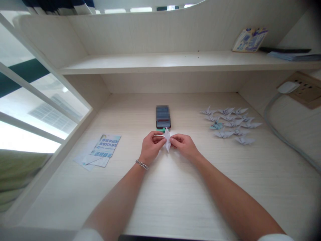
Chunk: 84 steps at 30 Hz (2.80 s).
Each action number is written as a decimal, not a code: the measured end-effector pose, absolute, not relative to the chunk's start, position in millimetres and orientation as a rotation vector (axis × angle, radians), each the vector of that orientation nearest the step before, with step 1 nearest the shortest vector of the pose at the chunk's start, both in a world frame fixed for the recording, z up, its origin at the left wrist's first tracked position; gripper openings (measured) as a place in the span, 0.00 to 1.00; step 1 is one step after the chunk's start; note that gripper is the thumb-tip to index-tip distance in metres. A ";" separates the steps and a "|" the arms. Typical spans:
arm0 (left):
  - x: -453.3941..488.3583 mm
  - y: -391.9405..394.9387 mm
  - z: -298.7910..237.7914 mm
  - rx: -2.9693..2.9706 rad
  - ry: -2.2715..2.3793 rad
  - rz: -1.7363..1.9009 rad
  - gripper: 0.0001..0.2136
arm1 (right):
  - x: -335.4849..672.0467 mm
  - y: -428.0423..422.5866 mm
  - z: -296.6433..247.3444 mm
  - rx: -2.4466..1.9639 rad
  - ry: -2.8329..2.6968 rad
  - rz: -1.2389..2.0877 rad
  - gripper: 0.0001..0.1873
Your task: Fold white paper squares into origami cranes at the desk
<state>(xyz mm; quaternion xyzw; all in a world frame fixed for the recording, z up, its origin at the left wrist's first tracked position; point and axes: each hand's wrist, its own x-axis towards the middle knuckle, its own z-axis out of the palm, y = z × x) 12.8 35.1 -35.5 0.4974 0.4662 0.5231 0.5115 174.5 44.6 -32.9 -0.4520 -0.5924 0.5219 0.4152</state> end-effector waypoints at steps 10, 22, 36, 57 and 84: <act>13.3 35.1 -33.5 1.189 1.114 1.271 0.15 | 174.4 45.3 -34.6 -1.126 -1.478 1.320 0.11; 12.5 27.2 -26.4 1.562 1.107 1.433 0.01 | 173.1 38.7 -31.0 -0.952 -1.489 0.958 0.04; 12.4 27.0 -24.8 1.571 1.106 1.430 0.02 | 173.0 38.3 -29.3 -0.980 -1.484 0.941 0.04; 12.4 31.6 -32.2 1.278 1.074 1.158 0.12 | 171.3 37.8 -28.8 -1.167 -1.509 1.066 0.11; 14.2 33.0 -36.8 1.368 1.242 1.259 0.10 | 170.0 39.4 -33.4 -1.160 -1.526 1.091 0.12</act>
